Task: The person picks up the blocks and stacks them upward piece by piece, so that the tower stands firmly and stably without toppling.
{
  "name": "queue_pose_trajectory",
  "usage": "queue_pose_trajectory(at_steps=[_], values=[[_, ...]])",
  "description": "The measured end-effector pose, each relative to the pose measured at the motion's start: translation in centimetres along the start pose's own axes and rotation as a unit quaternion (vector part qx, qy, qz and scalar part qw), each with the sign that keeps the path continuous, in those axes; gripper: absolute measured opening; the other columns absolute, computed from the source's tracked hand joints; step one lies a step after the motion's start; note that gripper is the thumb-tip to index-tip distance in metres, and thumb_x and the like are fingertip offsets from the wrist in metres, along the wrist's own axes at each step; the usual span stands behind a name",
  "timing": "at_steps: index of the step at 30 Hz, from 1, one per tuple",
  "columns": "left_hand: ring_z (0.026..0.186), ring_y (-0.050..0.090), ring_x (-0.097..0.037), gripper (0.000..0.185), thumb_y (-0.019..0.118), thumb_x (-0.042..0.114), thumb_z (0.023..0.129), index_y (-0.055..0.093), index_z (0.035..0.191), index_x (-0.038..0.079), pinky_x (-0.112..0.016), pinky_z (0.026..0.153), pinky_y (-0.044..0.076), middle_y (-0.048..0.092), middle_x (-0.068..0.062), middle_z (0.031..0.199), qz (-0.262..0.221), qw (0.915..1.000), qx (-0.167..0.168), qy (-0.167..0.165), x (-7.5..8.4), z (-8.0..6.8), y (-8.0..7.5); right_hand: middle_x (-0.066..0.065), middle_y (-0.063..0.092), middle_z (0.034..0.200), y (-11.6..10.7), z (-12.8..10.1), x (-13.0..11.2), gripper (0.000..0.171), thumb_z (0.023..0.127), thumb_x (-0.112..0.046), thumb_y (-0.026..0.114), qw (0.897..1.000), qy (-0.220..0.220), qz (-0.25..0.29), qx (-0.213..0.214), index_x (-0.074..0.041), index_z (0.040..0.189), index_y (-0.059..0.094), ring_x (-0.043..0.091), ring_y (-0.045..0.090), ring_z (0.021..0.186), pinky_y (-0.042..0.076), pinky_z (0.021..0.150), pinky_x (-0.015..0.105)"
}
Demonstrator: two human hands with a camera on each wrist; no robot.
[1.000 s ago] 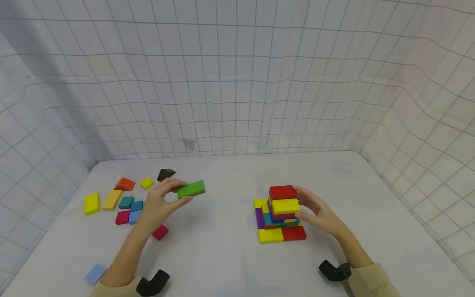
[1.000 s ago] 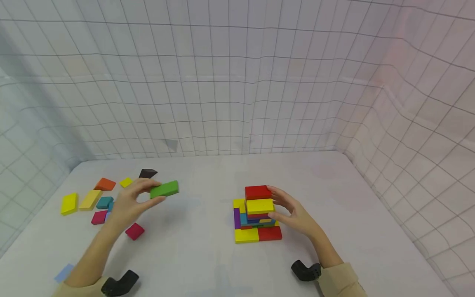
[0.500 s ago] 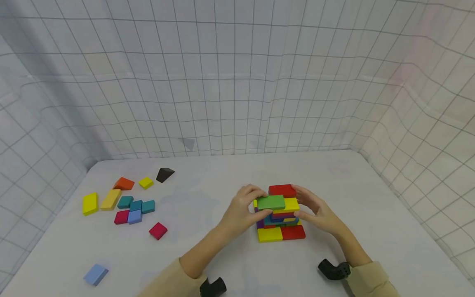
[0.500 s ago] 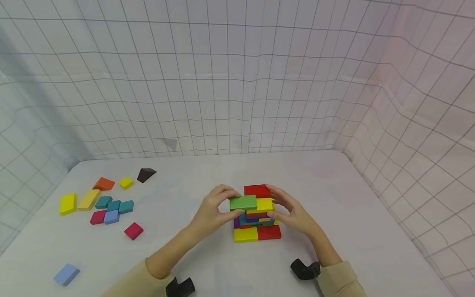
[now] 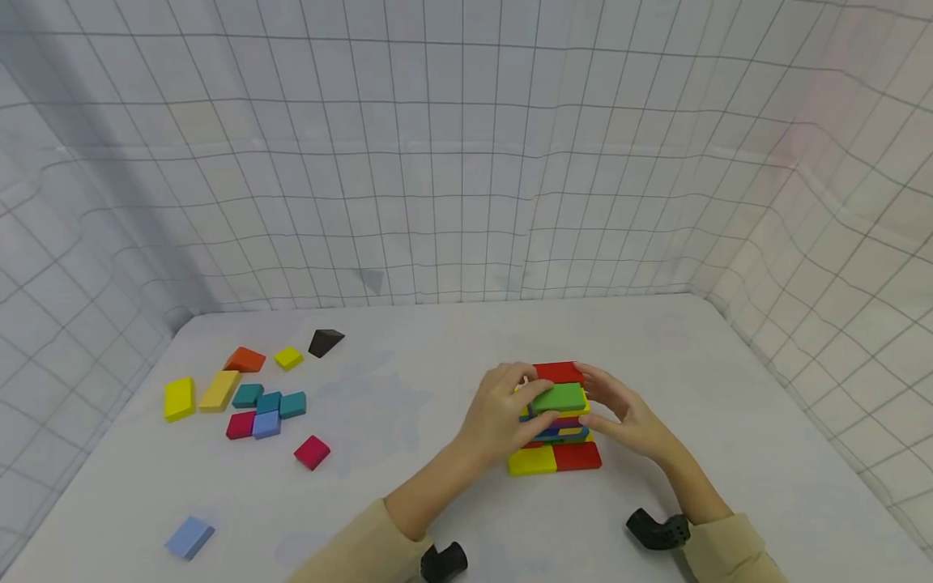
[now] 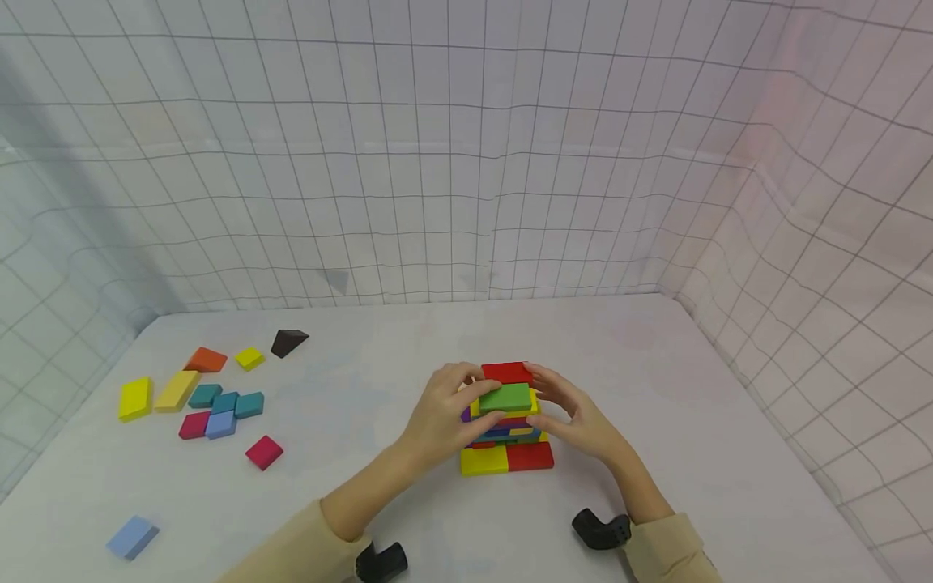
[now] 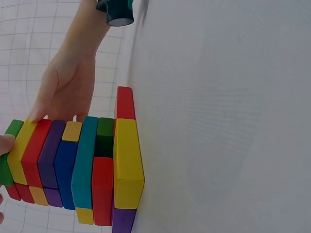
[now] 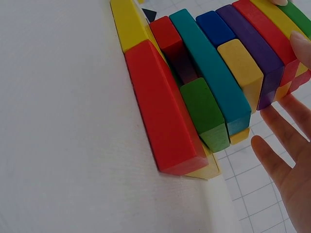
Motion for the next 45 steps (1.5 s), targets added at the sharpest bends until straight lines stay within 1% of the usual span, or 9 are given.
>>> queue_pose_trajectory(at_steps=[3,7,15,19,24,27,29,37,45], values=[[0.097,0.050,-0.017,0.032,0.077,0.031,0.073,0.070,0.096,0.010,-0.029,0.088,0.042,0.055,-0.003,0.103,0.006,0.9999,0.011,0.007,0.1,0.0,0.1,0.006,0.042,0.137,0.0,0.0,0.1,0.067,0.083,0.004,0.060,1.000,-0.001,0.000,-0.004,-0.006,0.142,0.029,0.009,0.045,0.120,0.039,0.097,0.025],[0.110,0.050,-0.020,0.033,0.078,0.028,0.072,0.069,0.097,0.008,-0.032,0.098,0.039,0.058,-0.007,0.114,-0.029,0.9993,0.022,0.008,0.0,0.1,0.4,0.003,0.043,0.136,0.0,0.0,0.3,0.066,0.084,0.004,0.059,1.000,0.000,0.003,-0.008,-0.006,0.142,0.029,0.009,0.044,0.120,0.038,0.098,0.025],[0.112,0.049,-0.022,0.032,0.077,0.023,0.074,0.066,0.099,0.007,-0.030,0.098,0.040,0.058,-0.009,0.116,-0.106,0.9940,0.013,-0.027,-0.5,0.1,1.1,-0.002,0.042,0.137,0.0,0.0,0.3,0.063,0.085,0.004,0.056,1.000,0.002,0.013,-0.010,-0.006,0.141,0.029,0.009,0.042,0.123,0.035,0.100,0.023],[0.118,0.044,-0.023,0.044,0.076,0.023,0.075,0.060,0.112,0.007,-0.029,0.093,0.044,0.049,-0.010,0.128,-0.153,0.9851,-0.019,-0.075,-1.0,-0.2,1.6,-0.003,0.040,0.138,0.0,0.0,0.0,0.062,0.085,0.004,0.056,1.000,-0.001,0.011,-0.007,-0.005,0.141,0.030,0.008,0.040,0.124,0.034,0.100,0.021],[0.122,0.041,-0.022,0.061,0.075,0.023,0.075,0.047,0.128,0.008,-0.036,0.092,0.046,0.042,-0.009,0.135,-0.229,0.9611,-0.055,-0.145,-2.1,-0.9,2.5,-0.003,0.039,0.140,0.0,0.1,-0.3,0.062,0.085,0.004,0.056,1.000,-0.004,0.005,-0.001,-0.005,0.140,0.031,0.009,0.041,0.124,0.034,0.100,0.022],[0.117,0.045,-0.020,0.061,0.074,0.020,0.077,0.045,0.129,0.007,-0.038,0.091,0.046,0.048,-0.008,0.128,-0.263,0.9510,-0.058,-0.152,-2.4,-1.1,2.8,-0.001,0.037,0.141,0.0,0.2,-0.5,0.061,0.085,0.004,0.056,1.000,-0.007,0.004,0.003,-0.005,0.140,0.031,0.009,0.042,0.123,0.035,0.100,0.023],[0.114,0.047,-0.018,0.061,0.074,0.019,0.077,0.045,0.129,0.007,-0.037,0.091,0.046,0.050,-0.007,0.125,-0.275,0.9479,-0.057,-0.149,-2.5,-1.1,2.9,-0.001,0.037,0.142,0.0,0.2,-0.5,0.061,0.085,0.004,0.056,1.000,-0.007,0.003,0.005,-0.005,0.140,0.031,0.009,0.042,0.123,0.035,0.100,0.024],[0.114,0.048,-0.017,0.059,0.074,0.019,0.077,0.046,0.128,0.007,-0.034,0.092,0.046,0.051,-0.005,0.125,-0.304,0.9404,-0.048,-0.145,-2.6,-1.0,3.0,-0.001,0.039,0.140,-0.2,0.1,-0.6,0.059,0.085,0.006,0.057,1.000,-0.014,0.003,0.013,-0.002,0.138,0.034,0.009,0.042,0.123,0.035,0.099,0.022],[0.111,0.048,-0.016,0.058,0.074,0.019,0.077,0.047,0.127,0.009,-0.035,0.093,0.045,0.052,-0.004,0.123,-0.315,0.9341,-0.050,-0.160,-2.9,-1.0,3.3,0.003,0.039,0.140,-0.3,0.1,-0.6,0.059,0.085,0.007,0.056,1.000,-0.015,0.005,0.012,-0.002,0.139,0.033,0.010,0.043,0.122,0.035,0.099,0.023]])
Point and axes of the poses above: each hand's wrist, its own z-axis towards the middle knuckle, its own y-axis out of the palm, x = y × z, the point moved 7 cm from there along z, towards the middle knuckle
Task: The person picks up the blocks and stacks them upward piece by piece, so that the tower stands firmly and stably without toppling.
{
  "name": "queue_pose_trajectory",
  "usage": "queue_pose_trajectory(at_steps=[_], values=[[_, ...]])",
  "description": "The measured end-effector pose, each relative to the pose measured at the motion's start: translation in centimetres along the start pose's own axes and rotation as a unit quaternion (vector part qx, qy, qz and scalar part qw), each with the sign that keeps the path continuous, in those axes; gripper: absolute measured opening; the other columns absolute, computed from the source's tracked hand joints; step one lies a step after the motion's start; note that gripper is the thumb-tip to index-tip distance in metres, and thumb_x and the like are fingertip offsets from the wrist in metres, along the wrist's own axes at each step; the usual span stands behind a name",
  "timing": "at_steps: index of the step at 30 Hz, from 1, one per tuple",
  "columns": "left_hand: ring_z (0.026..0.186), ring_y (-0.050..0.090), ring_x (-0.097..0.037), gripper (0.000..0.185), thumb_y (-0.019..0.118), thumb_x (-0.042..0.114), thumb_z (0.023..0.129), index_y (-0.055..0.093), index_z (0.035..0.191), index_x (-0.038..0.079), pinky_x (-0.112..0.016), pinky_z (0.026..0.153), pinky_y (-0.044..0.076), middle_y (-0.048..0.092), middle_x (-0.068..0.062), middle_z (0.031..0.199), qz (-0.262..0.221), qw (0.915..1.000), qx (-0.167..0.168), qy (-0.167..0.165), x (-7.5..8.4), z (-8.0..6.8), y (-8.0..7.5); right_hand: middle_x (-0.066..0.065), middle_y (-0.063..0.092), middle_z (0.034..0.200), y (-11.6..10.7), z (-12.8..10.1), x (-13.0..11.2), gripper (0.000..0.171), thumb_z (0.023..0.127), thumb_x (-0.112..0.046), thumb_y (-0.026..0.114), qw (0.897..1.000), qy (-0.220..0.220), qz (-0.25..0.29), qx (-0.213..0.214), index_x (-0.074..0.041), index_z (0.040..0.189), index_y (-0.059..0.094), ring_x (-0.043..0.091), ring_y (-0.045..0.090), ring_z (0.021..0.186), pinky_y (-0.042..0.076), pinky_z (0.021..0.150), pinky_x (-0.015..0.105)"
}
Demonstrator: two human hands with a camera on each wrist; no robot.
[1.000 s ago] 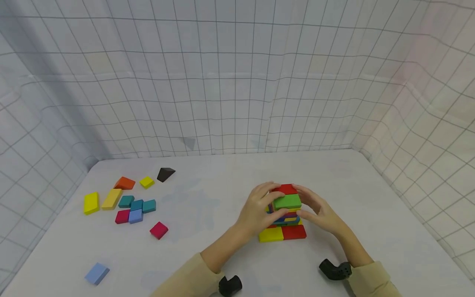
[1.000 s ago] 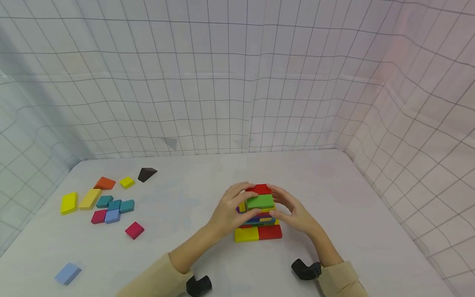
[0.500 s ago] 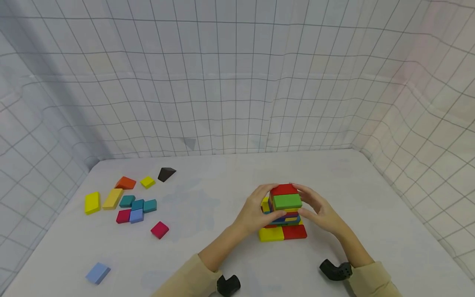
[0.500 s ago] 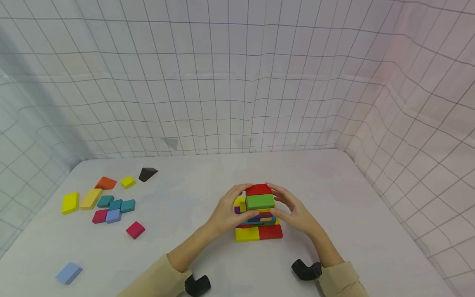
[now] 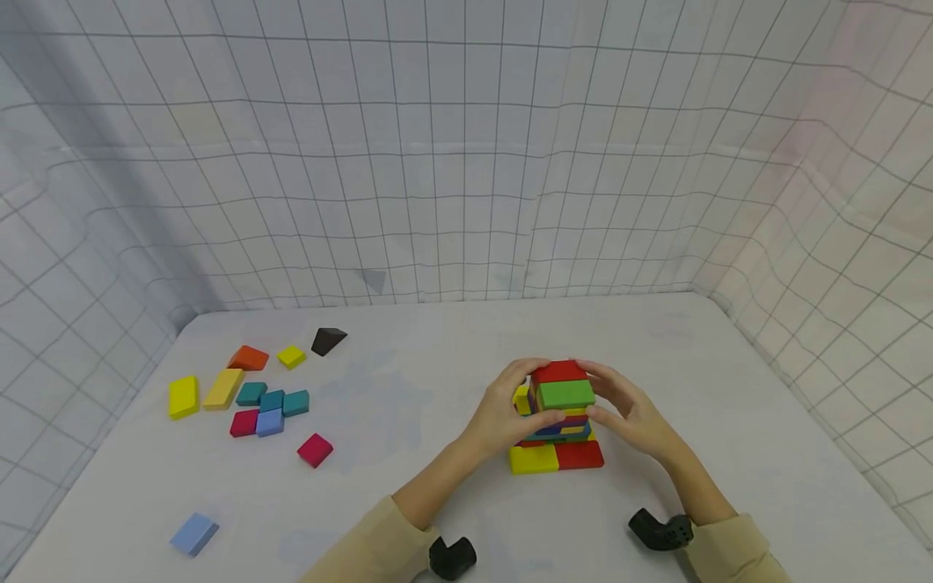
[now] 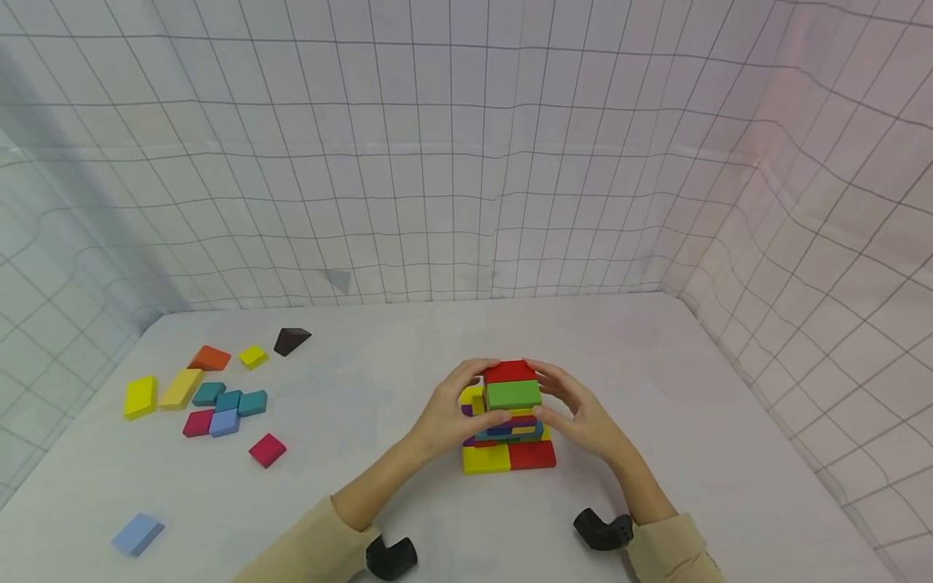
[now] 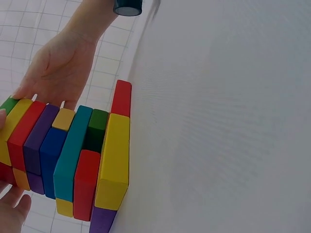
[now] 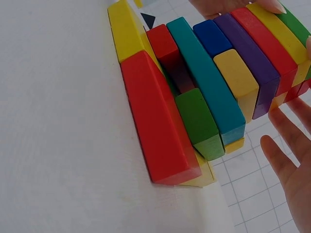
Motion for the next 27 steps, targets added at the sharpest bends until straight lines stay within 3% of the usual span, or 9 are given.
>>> queue_pose_trajectory(at_steps=[7,10,12,15,21,27], values=[[0.114,0.045,-0.017,0.062,0.074,0.020,0.077,0.044,0.130,0.011,-0.038,0.094,0.043,0.049,-0.004,0.126,-0.007,0.9998,-0.011,-0.017,-0.2,-0.1,0.0,0.004,0.039,0.139,0.0,0.0,0.0,0.060,0.085,0.006,0.056,1.000,0.003,-0.006,0.001,-0.004,0.139,0.033,0.009,0.044,0.122,0.036,0.099,0.023],[0.122,0.039,-0.017,0.071,0.075,0.027,0.076,0.038,0.136,0.018,-0.044,0.099,0.038,0.041,0.000,0.136,-0.002,0.9979,-0.028,-0.058,-0.5,-0.6,-0.6,0.004,0.040,0.139,0.0,0.0,0.0,0.060,0.084,0.007,0.057,1.000,0.000,-0.006,0.004,-0.003,0.138,0.033,0.008,0.045,0.121,0.037,0.098,0.023],[0.127,0.035,-0.017,0.077,0.076,0.031,0.074,0.035,0.138,0.023,-0.047,0.101,0.035,0.036,0.003,0.140,0.011,0.9956,-0.030,-0.089,-0.7,-1.3,-1.8,0.004,0.041,0.138,0.0,0.0,0.1,0.059,0.084,0.007,0.057,1.000,-0.001,-0.004,0.008,-0.002,0.138,0.033,0.008,0.045,0.120,0.037,0.098,0.022],[0.129,0.034,-0.019,0.078,0.077,0.033,0.072,0.037,0.138,0.021,-0.050,0.103,0.031,0.035,0.003,0.141,0.045,0.9927,-0.016,-0.111,-1.2,-3.0,-5.0,0.007,0.040,0.139,0.0,0.1,-0.1,0.059,0.083,0.008,0.056,1.000,-0.007,0.000,0.014,-0.001,0.138,0.034,0.008,0.045,0.120,0.037,0.097,0.021],[0.125,0.037,-0.027,0.064,0.077,0.025,0.073,0.049,0.128,0.007,-0.054,0.099,0.033,0.045,-0.007,0.134,0.137,0.9849,0.019,-0.104,-3.4,-8.2,-13.2,0.009,0.040,0.138,0.0,0.2,-0.2,0.059,0.083,0.008,0.056,1.000,-0.008,0.000,0.018,0.000,0.137,0.034,0.008,0.046,0.120,0.037,0.097,0.021],[0.122,0.036,-0.034,0.062,0.075,0.028,0.075,0.049,0.127,0.009,-0.060,0.093,0.036,0.045,-0.013,0.132,0.205,0.9607,-0.016,-0.186,-6.3,-14.5,-19.2,-0.003,0.040,0.138,-0.1,0.0,0.4,0.058,0.084,0.006,0.057,1.000,0.009,-0.001,0.016,-0.001,0.137,0.035,0.006,0.045,0.120,0.038,0.097,0.022]])
Point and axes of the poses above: each hand's wrist, its own z-axis towards the middle knuckle, its own y-axis out of the palm, x = y × z, the point moved 7 cm from there along z, towards the middle knuckle
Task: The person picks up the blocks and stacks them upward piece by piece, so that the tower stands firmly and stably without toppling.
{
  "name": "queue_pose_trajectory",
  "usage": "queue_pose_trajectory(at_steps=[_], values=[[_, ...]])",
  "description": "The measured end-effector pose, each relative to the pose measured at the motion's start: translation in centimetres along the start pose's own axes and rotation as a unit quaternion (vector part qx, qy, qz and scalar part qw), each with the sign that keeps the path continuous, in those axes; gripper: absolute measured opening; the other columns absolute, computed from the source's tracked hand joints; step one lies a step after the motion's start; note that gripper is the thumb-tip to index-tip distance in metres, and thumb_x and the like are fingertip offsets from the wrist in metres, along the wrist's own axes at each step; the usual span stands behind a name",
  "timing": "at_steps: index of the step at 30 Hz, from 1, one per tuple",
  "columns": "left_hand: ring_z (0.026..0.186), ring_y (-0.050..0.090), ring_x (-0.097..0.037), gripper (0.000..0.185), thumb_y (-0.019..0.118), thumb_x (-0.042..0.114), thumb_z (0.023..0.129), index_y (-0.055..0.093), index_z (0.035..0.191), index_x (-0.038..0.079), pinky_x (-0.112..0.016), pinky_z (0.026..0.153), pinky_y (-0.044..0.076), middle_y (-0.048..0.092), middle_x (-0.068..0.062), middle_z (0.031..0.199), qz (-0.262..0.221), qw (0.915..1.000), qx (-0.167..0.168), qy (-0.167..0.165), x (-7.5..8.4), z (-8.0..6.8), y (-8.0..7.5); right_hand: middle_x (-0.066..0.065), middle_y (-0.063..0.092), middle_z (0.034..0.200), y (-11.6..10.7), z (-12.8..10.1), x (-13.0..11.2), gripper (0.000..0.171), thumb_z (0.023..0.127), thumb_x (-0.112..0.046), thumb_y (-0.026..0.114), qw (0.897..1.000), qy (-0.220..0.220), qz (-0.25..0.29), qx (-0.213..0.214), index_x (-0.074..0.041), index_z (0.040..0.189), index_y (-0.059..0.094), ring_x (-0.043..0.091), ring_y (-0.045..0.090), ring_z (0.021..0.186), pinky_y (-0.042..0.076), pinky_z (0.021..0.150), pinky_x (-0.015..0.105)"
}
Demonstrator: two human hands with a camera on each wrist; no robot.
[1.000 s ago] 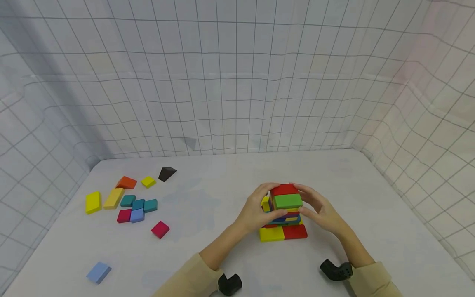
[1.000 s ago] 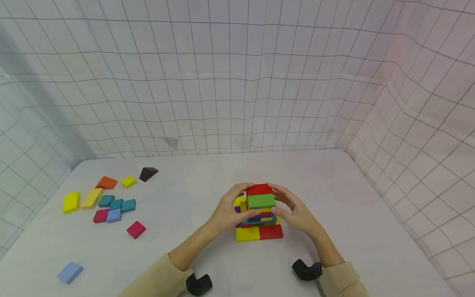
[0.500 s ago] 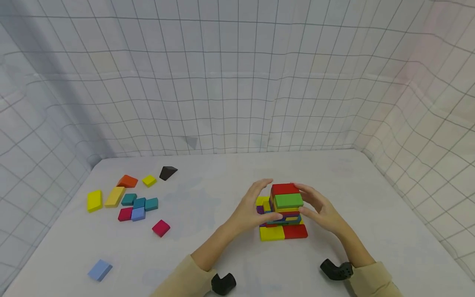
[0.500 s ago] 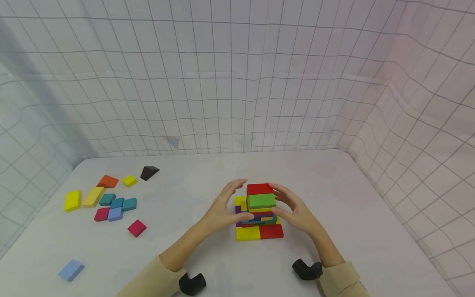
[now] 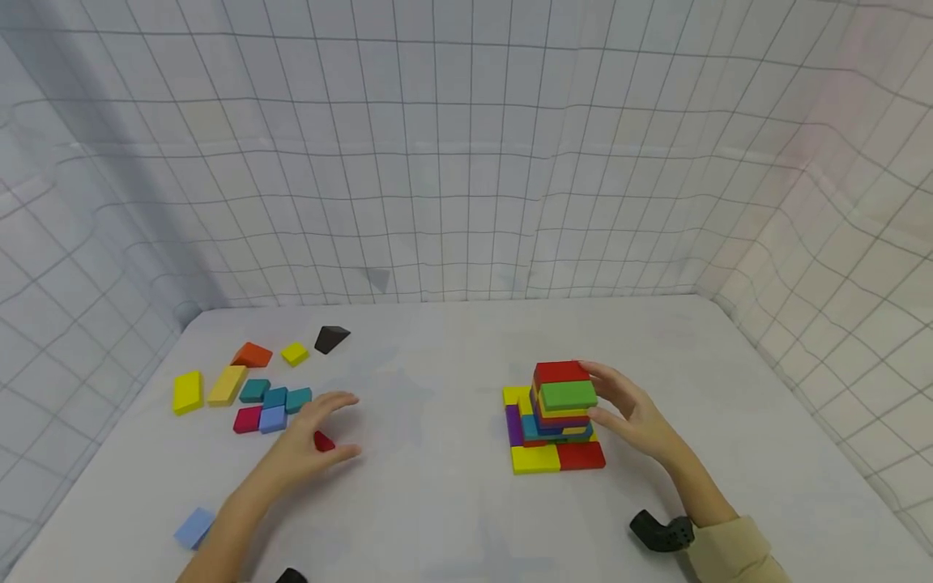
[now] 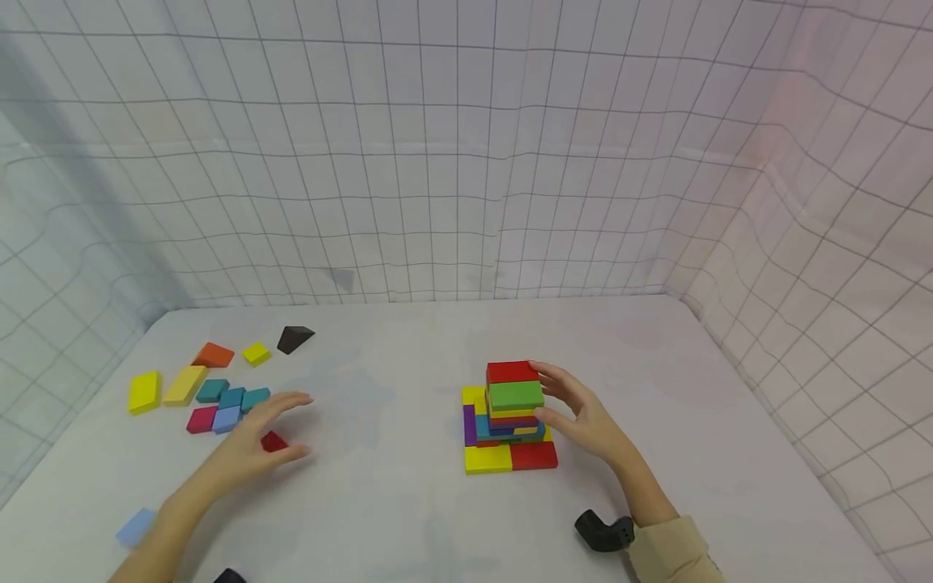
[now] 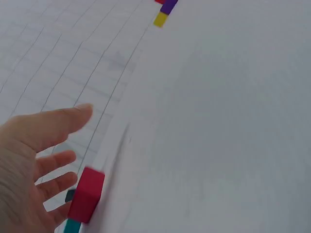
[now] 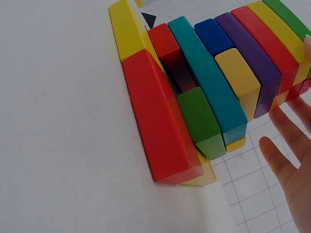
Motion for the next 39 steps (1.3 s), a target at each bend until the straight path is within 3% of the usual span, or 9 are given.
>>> queue_pose_trajectory(at_steps=[4,11,18,27,36,39], values=[[0.116,0.039,-0.036,0.061,0.077,0.027,0.072,0.051,0.124,0.007,-0.063,0.087,0.039,0.047,-0.017,0.128,0.033,0.9993,-0.011,-0.014,-2.3,-2.3,-1.4,-0.003,0.040,0.138,0.0,0.0,0.0,0.058,0.084,0.006,0.057,1.000,-0.001,-0.001,0.000,0.000,0.137,0.035,0.006,0.044,0.120,0.037,0.097,0.022],[0.104,0.047,-0.023,0.051,0.078,0.024,0.071,0.058,0.116,0.008,-0.057,0.084,0.040,0.056,-0.007,0.113,0.068,0.9971,0.027,0.018,-2.7,-3.7,-2.2,0.000,0.041,0.138,0.1,0.0,-0.5,0.058,0.083,0.007,0.056,1.000,-0.013,0.002,-0.001,0.001,0.137,0.034,0.006,0.045,0.120,0.038,0.097,0.021],[0.098,0.043,0.000,0.045,0.078,0.015,0.070,0.062,0.112,0.009,-0.032,0.080,0.039,0.060,0.002,0.105,0.083,0.9933,0.063,0.049,-2.4,-3.8,-2.1,0.004,0.041,0.138,0.1,0.0,-0.8,0.058,0.083,0.009,0.056,1.000,-0.022,0.000,0.007,0.002,0.136,0.035,0.006,0.045,0.119,0.038,0.096,0.020],[0.098,0.042,0.007,0.047,0.078,0.008,0.070,0.061,0.114,0.005,0.000,0.083,0.033,0.060,-0.002,0.105,0.061,0.9945,0.073,0.044,-2.7,-3.7,-2.2,0.001,0.041,0.138,0.0,0.0,-0.6,0.058,0.082,0.009,0.057,1.000,-0.023,-0.005,0.009,0.002,0.136,0.036,0.005,0.045,0.120,0.038,0.096,0.019],[0.089,0.044,-0.003,0.049,0.079,0.021,0.071,0.061,0.115,0.010,-0.019,0.073,0.046,0.055,0.009,0.095,0.075,0.9957,0.051,0.020,-3.0,-3.6,-1.9,0.003,0.041,0.138,0.0,0.1,-0.7,0.058,0.082,0.010,0.056,0.999,-0.031,-0.006,0.008,0.002,0.136,0.035,0.005,0.045,0.120,0.038,0.096,0.019],[0.090,0.045,-0.001,0.050,0.079,0.024,0.070,0.061,0.114,0.011,-0.016,0.076,0.046,0.056,0.008,0.097,0.066,0.9970,0.039,0.013,-3.0,-3.7,-2.0,0.004,0.041,0.138,0.1,0.1,-0.7,0.058,0.082,0.009,0.057,1.000,-0.029,-0.005,0.005,0.002,0.136,0.035,0.006,0.044,0.120,0.038,0.096,0.019]])
Point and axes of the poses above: each hand's wrist, its own z-axis towards the middle knuckle, its own y-axis out of the palm, x = y × z, the point moved 7 cm from there along z, towards the middle knuckle
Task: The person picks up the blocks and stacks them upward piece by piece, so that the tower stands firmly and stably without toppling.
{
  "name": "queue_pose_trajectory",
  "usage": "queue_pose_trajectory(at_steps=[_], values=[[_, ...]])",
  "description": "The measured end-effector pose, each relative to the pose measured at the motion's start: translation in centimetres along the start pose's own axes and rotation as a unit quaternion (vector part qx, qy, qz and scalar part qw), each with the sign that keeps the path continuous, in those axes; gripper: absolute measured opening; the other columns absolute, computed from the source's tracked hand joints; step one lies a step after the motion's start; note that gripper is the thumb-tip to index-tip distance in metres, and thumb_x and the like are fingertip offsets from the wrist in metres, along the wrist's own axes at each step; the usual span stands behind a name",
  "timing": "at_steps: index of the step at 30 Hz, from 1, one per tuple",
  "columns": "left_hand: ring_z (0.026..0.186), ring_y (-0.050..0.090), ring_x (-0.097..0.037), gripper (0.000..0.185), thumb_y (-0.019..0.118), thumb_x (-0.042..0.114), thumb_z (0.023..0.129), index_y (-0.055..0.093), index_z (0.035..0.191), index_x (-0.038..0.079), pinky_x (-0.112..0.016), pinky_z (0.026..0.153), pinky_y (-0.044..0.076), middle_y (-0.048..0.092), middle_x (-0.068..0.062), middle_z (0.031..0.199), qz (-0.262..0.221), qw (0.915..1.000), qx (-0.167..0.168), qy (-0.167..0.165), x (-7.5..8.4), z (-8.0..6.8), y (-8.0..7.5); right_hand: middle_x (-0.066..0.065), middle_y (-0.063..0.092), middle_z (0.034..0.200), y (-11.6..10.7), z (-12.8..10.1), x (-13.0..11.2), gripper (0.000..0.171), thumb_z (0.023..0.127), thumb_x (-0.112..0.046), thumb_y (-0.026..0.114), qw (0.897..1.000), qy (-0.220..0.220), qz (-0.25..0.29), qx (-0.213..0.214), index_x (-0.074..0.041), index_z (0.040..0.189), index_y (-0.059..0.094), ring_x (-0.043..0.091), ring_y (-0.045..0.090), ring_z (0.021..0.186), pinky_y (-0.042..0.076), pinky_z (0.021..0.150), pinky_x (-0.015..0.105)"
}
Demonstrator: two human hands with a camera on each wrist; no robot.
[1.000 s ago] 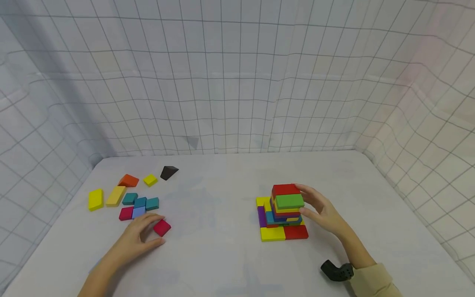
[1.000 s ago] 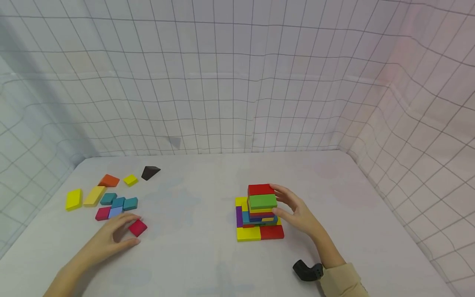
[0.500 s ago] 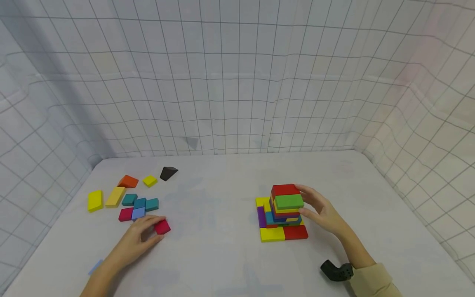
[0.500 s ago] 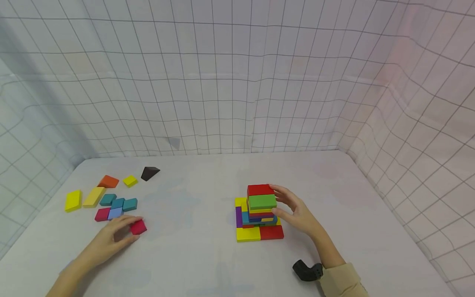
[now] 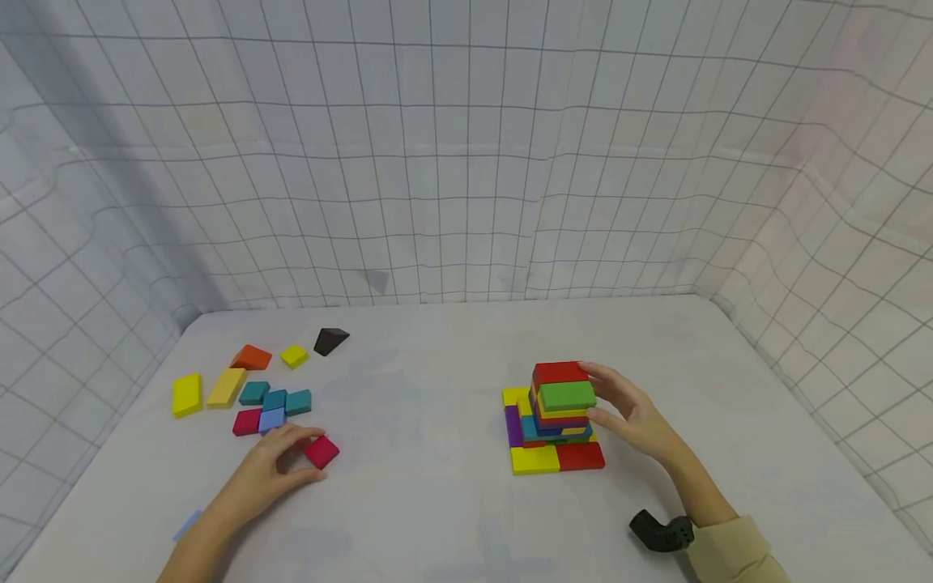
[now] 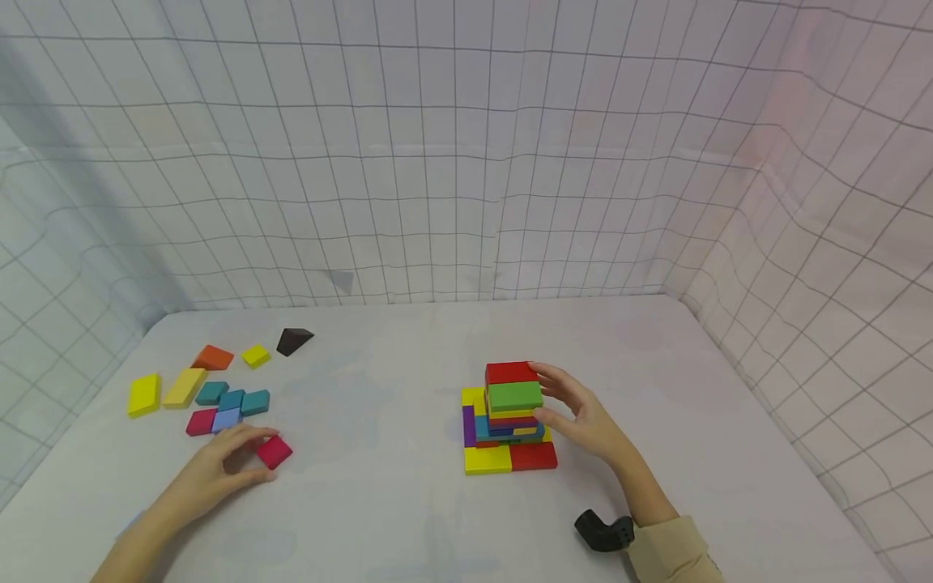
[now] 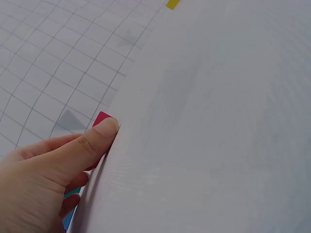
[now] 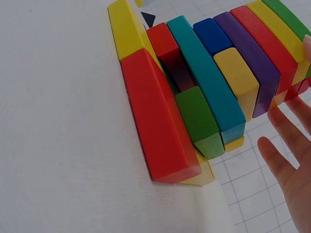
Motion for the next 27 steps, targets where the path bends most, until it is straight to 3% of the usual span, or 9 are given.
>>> queue_pose_trajectory(at_steps=[4,8,11,14,16,18,21,23,27], values=[[0.092,0.049,0.002,0.045,0.078,0.021,0.071,0.062,0.112,0.011,-0.008,0.080,0.042,0.060,0.005,0.101,-0.028,0.9995,-0.012,-0.002,-0.1,-0.1,-0.3,0.006,0.040,0.139,0.1,0.0,0.0,0.058,0.083,0.008,0.057,1.000,0.005,-0.002,-0.005,0.001,0.136,0.035,0.005,0.044,0.121,0.038,0.096,0.020],[0.089,0.052,0.001,0.038,0.079,0.016,0.070,0.064,0.105,0.010,-0.007,0.079,0.042,0.062,0.004,0.097,-0.041,0.9991,0.002,0.005,0.2,0.1,-0.3,0.010,0.040,0.139,0.0,0.1,0.0,0.058,0.083,0.007,0.057,1.000,0.010,-0.004,-0.005,0.000,0.137,0.035,0.006,0.043,0.121,0.038,0.096,0.020],[0.092,0.055,-0.008,0.039,0.078,0.020,0.071,0.062,0.104,0.008,-0.011,0.078,0.045,0.062,0.002,0.097,-0.054,0.9980,-0.006,-0.032,0.7,0.9,0.2,0.014,0.040,0.138,0.0,0.0,0.1,0.058,0.083,0.007,0.057,1.000,0.011,-0.006,-0.003,0.001,0.136,0.035,0.005,0.044,0.120,0.038,0.096,0.020],[0.093,0.057,-0.018,0.041,0.077,0.023,0.073,0.060,0.106,0.007,-0.023,0.078,0.051,0.062,-0.001,0.099,-0.076,0.9950,-0.010,-0.063,2.1,2.4,1.1,0.015,0.040,0.137,0.0,0.0,0.1,0.057,0.083,0.007,0.057,1.000,0.010,-0.006,-0.002,0.001,0.136,0.035,0.004,0.044,0.120,0.038,0.096,0.020],[0.093,0.058,-0.021,0.042,0.077,0.022,0.073,0.059,0.108,0.006,-0.032,0.078,0.052,0.063,-0.003,0.100,-0.097,0.9938,-0.001,-0.054,3.7,3.9,1.8,0.015,0.040,0.137,0.0,0.0,0.1,0.057,0.083,0.007,0.057,1.000,0.008,-0.004,-0.002,0.002,0.136,0.035,0.004,0.044,0.120,0.038,0.096,0.020],[0.092,0.058,-0.020,0.041,0.077,0.019,0.073,0.060,0.108,0.005,-0.039,0.078,0.052,0.063,-0.003,0.100,-0.112,0.9934,0.022,-0.008,6.0,5.6,2.4,0.011,0.040,0.138,0.0,0.0,0.2,0.058,0.083,0.007,0.057,1.000,0.009,-0.002,-0.003,0.002,0.136,0.035,0.005,0.044,0.120,0.038,0.096,0.021],[0.089,0.058,-0.016,0.039,0.078,0.014,0.071,0.062,0.106,0.005,-0.040,0.077,0.052,0.063,-0.002,0.099,-0.130,0.9875,0.060,0.066,9.9,8.2,3.3,0.006,0.040,0.139,0.0,-0.1,0.3,0.058,0.084,0.006,0.057,1.000,0.015,0.001,-0.005,0.001,0.137,0.034,0.005,0.044,0.121,0.038,0.097,0.021],[0.087,0.057,-0.015,0.036,0.078,0.014,0.071,0.063,0.103,0.005,-0.037,0.077,0.052,0.063,-0.002,0.097,-0.138,0.9824,0.077,0.099,12.5,9.9,4.1,0.006,0.040,0.139,0.1,-0.1,0.3,0.058,0.084,0.006,0.057,1.000,0.019,0.002,-0.006,0.000,0.137,0.034,0.006,0.043,0.121,0.038,0.097,0.021],[0.089,0.056,-0.017,0.033,0.076,0.017,0.075,0.063,0.103,0.006,-0.033,0.079,0.050,0.063,-0.003,0.097,-0.175,0.9749,0.080,0.113,16.7,12.7,5.8,0.011,0.039,0.139,0.1,-0.1,0.4,0.058,0.084,0.006,0.057,1.000,0.020,0.001,-0.006,0.000,0.137,0.034,0.006,0.044,0.121,0.038,0.097,0.021]])
Point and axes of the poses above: each hand's wrist, its own z-axis towards the middle knuckle, its own y-axis out of the palm, x = y × z, the point moved 7 cm from there along z, towards the middle knuckle
